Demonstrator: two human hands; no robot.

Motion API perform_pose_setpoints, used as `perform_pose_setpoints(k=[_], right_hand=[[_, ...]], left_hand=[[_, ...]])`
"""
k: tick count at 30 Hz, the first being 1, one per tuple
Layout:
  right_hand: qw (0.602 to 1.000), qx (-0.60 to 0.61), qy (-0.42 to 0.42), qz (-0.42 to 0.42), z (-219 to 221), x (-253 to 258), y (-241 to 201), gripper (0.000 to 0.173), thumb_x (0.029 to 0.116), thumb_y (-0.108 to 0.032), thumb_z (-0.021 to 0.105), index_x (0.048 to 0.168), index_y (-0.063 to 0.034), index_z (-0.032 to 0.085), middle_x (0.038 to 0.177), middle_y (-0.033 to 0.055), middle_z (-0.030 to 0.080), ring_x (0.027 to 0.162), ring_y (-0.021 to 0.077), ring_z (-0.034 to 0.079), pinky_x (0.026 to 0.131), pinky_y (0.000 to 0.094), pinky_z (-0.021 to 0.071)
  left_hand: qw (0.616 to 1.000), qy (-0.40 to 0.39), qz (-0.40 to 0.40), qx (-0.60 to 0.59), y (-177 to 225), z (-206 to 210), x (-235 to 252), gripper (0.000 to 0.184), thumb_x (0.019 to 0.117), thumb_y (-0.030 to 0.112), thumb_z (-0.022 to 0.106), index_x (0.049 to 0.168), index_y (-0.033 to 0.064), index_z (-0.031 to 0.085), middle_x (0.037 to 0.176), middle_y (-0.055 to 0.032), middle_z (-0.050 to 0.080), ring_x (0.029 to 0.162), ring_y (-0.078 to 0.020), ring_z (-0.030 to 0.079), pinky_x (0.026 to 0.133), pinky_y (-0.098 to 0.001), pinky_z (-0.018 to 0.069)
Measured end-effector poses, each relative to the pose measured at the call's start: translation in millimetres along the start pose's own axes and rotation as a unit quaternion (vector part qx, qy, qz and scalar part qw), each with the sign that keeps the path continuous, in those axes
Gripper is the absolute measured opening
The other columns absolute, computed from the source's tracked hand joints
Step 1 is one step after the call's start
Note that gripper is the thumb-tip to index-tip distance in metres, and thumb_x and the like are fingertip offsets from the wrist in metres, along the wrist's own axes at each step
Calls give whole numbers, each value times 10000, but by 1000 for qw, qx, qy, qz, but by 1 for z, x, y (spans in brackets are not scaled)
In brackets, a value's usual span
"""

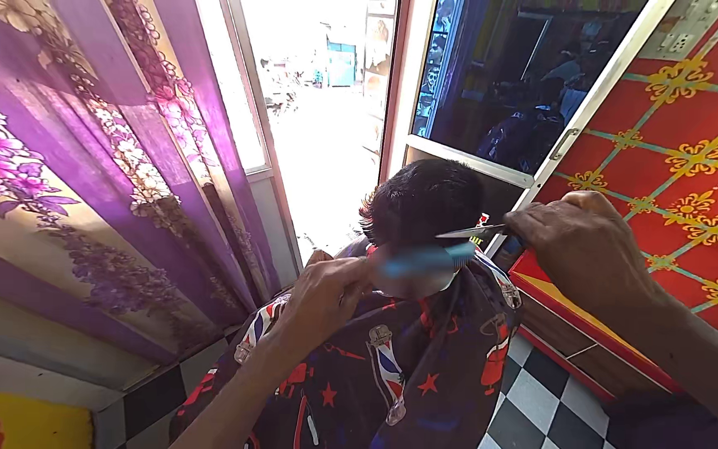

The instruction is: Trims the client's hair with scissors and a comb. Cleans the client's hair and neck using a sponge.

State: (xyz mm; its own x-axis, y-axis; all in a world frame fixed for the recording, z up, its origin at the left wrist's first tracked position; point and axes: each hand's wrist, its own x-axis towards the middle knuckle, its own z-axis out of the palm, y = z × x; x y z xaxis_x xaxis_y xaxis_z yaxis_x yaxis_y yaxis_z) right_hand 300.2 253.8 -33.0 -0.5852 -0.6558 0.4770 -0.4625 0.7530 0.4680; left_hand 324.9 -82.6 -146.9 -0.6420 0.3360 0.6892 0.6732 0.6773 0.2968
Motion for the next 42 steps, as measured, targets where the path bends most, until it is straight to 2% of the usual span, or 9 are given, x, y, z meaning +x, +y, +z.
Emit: perform_pose_setpoints(k=[3,5,8,11,15,18,27,30,42], right_hand=[[995,42,7,91,-3,-9,21,305,915,3,713,1216,-42,696,1202,176,706,1091,391,686,1021,619,463],[988,64,39,136,-2,-15,33,250,929,-23,714,1179,-35,709,1125,191,727,979,409,713,897,647,500],[974,109,56,192,-1,-19,42,244,924,-30,714,1168,-13,713,1085,219,729,916,459,699,793,683,491],[970,124,42,204,2,-21,39,253,906,-7,725,1157,-37,721,1064,202,732,911,458,699,789,692,497],[980,113,29,162,6,-23,37,242,889,-24,752,1128,-54,733,1046,174,732,905,404,708,836,659,497],[991,73,-1,115,8,-25,42,246,936,-17,695,1180,-34,712,1122,187,721,1009,392,704,985,636,465],[998,-47,19,-38,11,0,44,305,878,159,644,1113,-24,707,1092,177,736,999,355,719,1029,561,459],[995,-70,-2,-70,9,10,40,335,861,77,717,1169,-49,675,1169,155,692,1081,352,673,1068,575,412],[988,-78,10,-132,9,21,15,248,898,126,614,1071,-38,686,1030,150,710,925,309,685,840,466,486]], left_hand=[[995,-49,82,23,8,8,-10,193,1008,248,573,1100,230,741,879,101,726,758,-56,650,776,-376,486],[994,35,107,20,12,11,-9,212,1034,256,544,1108,204,736,874,75,725,755,-62,631,779,-340,457],[979,199,22,28,20,-5,28,250,1044,179,526,1127,77,738,867,-19,746,705,-112,637,753,-395,486],[985,158,-59,41,8,-23,72,280,1071,257,509,1140,98,730,840,-15,749,707,-150,683,707,-464,514],[994,97,-32,26,-1,-14,62,291,1056,258,511,1139,156,770,802,26,738,718,-122,682,773,-493,504],[994,98,-16,51,8,-1,38,282,1052,241,525,1155,155,774,882,19,763,752,-118,683,811,-483,467],[994,90,-44,52,14,11,25,291,1052,264,519,1136,154,775,861,42,753,727,-69,655,805,-431,459],[994,84,-48,50,15,10,23,283,1043,258,522,1121,163,776,858,70,744,708,-48,631,775,-407,456],[994,76,-69,47,24,10,16,293,1041,286,516,1102,171,778,814,109,720,710,-27,626,808,-406,463]])
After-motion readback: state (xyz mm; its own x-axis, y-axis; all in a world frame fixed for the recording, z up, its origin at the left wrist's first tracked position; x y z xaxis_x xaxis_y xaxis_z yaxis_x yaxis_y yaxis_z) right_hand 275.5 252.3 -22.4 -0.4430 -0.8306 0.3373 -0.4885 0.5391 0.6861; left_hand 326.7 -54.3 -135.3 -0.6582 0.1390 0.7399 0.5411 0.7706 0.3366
